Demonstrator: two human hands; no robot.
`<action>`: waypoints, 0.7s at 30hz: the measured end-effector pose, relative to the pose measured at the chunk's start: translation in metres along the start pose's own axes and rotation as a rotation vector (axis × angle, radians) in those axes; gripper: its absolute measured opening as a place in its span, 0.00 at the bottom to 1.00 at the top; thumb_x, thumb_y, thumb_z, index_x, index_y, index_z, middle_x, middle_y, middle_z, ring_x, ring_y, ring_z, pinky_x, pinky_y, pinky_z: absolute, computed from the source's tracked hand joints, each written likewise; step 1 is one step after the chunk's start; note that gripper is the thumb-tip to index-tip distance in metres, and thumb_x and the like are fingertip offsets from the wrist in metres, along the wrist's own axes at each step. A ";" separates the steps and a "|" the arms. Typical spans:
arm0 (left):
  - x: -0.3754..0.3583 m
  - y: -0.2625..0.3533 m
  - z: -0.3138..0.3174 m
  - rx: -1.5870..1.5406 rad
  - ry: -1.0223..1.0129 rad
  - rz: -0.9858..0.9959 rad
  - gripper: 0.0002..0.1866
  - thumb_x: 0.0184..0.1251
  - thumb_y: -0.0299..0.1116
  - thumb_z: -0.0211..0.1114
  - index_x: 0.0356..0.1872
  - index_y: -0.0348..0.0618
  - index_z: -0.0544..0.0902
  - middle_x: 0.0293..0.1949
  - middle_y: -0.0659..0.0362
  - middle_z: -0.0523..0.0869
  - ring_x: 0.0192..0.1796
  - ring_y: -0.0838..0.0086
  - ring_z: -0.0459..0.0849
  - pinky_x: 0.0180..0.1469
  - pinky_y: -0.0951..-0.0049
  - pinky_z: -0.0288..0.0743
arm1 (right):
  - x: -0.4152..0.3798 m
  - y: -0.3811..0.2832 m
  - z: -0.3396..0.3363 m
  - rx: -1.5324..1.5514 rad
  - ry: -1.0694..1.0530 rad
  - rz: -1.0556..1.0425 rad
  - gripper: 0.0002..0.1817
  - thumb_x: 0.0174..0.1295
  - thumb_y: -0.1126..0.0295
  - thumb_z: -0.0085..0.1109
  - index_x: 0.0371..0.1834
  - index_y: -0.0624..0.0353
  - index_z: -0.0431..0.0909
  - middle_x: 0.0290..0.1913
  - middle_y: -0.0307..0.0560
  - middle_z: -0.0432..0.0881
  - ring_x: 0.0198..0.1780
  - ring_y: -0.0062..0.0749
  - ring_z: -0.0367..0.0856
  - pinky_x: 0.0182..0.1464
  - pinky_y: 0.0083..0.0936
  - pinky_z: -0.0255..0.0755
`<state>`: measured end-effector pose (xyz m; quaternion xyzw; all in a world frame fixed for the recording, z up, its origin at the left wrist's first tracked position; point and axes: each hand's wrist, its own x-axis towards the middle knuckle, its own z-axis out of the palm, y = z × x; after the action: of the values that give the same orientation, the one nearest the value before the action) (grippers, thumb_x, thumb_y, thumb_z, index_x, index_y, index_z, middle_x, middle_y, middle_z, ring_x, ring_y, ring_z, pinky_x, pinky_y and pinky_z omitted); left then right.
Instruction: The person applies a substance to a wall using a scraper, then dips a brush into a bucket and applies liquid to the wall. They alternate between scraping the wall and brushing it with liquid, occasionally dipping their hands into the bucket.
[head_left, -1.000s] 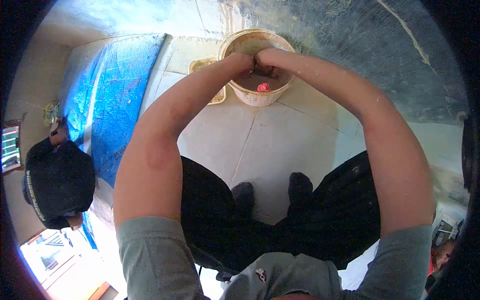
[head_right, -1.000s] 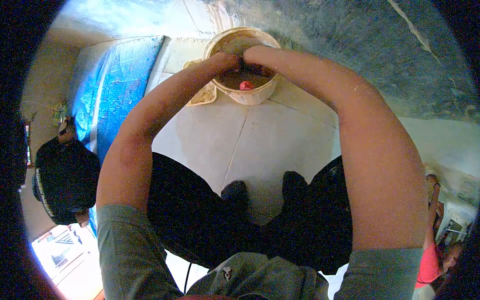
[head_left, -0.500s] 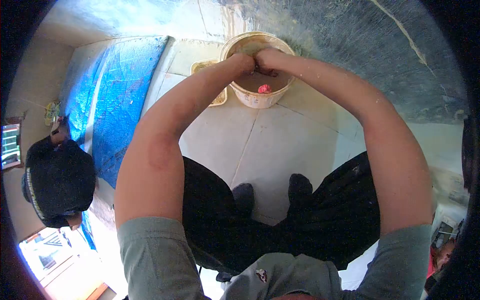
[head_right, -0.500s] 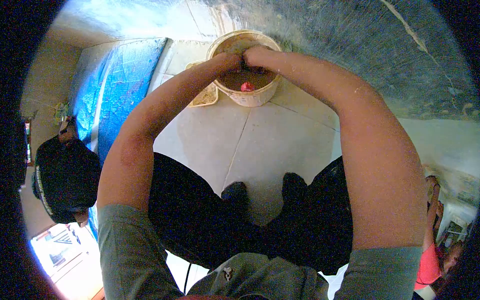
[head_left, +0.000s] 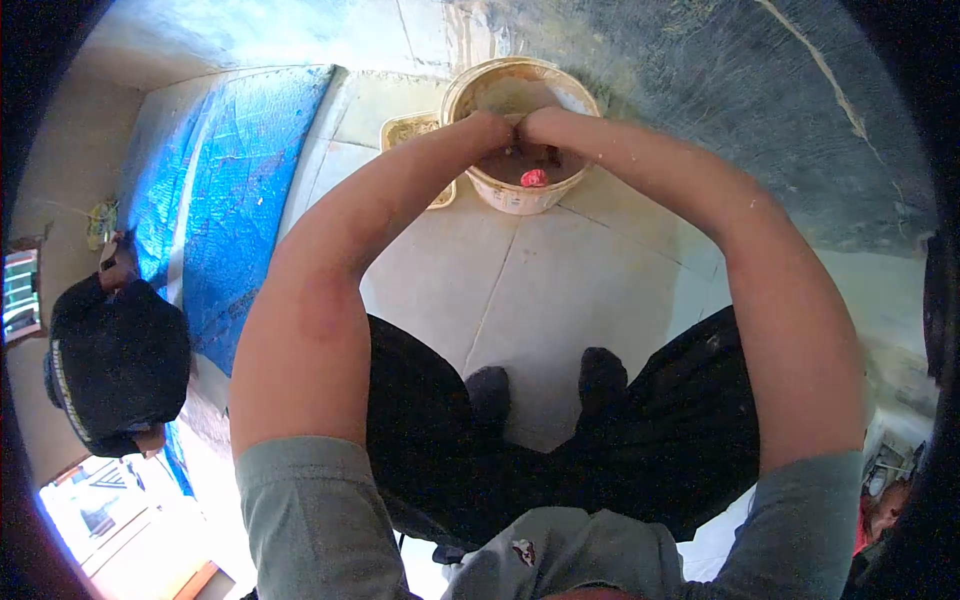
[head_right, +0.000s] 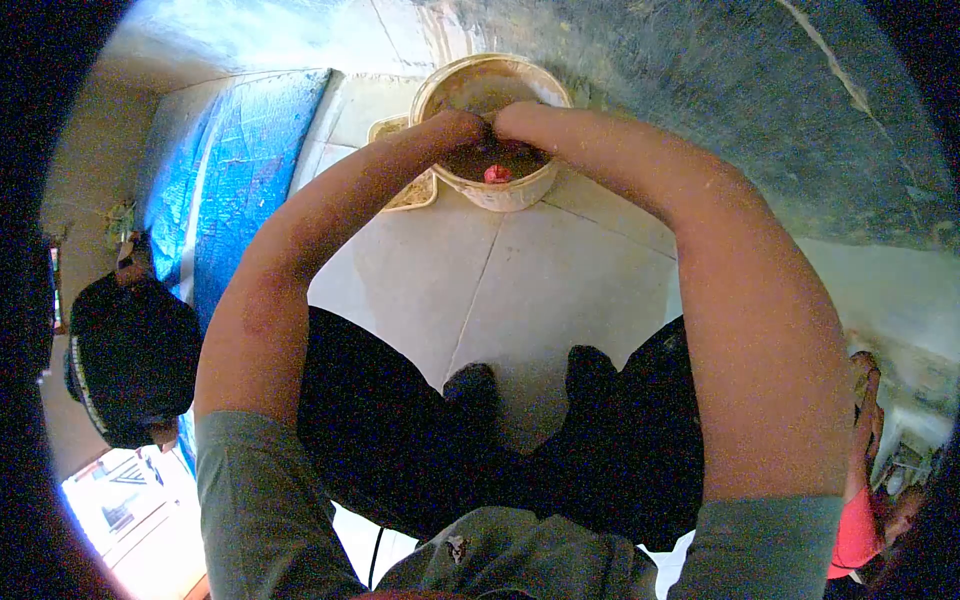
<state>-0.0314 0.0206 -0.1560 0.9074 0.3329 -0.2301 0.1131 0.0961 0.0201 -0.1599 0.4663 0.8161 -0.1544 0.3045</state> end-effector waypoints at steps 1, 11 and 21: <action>-0.001 0.002 -0.001 0.024 -0.003 -0.021 0.15 0.57 0.43 0.62 0.41 0.49 0.86 0.42 0.51 0.86 0.45 0.56 0.85 0.49 0.59 0.78 | 0.000 0.001 0.002 0.088 -0.009 0.004 0.16 0.58 0.58 0.55 0.47 0.48 0.83 0.45 0.47 0.86 0.45 0.43 0.84 0.46 0.41 0.77; 0.007 -0.006 0.001 0.060 0.031 0.117 0.15 0.58 0.41 0.60 0.42 0.48 0.86 0.42 0.49 0.86 0.45 0.56 0.85 0.50 0.59 0.77 | -0.012 0.007 -0.006 -0.069 0.291 0.008 0.12 0.44 0.66 0.64 0.34 0.51 0.85 0.37 0.51 0.86 0.39 0.45 0.85 0.41 0.43 0.77; 0.010 -0.003 -0.024 0.063 0.049 -0.057 0.17 0.62 0.43 0.58 0.48 0.49 0.82 0.48 0.50 0.84 0.49 0.58 0.84 0.49 0.57 0.78 | -0.032 0.013 -0.027 0.037 0.429 -0.037 0.13 0.46 0.65 0.59 0.33 0.56 0.85 0.35 0.55 0.85 0.36 0.52 0.85 0.41 0.44 0.79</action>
<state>-0.0184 0.0370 -0.1408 0.9061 0.3539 -0.2212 0.0695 0.1097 0.0196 -0.1183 0.4790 0.8676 -0.0722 0.1125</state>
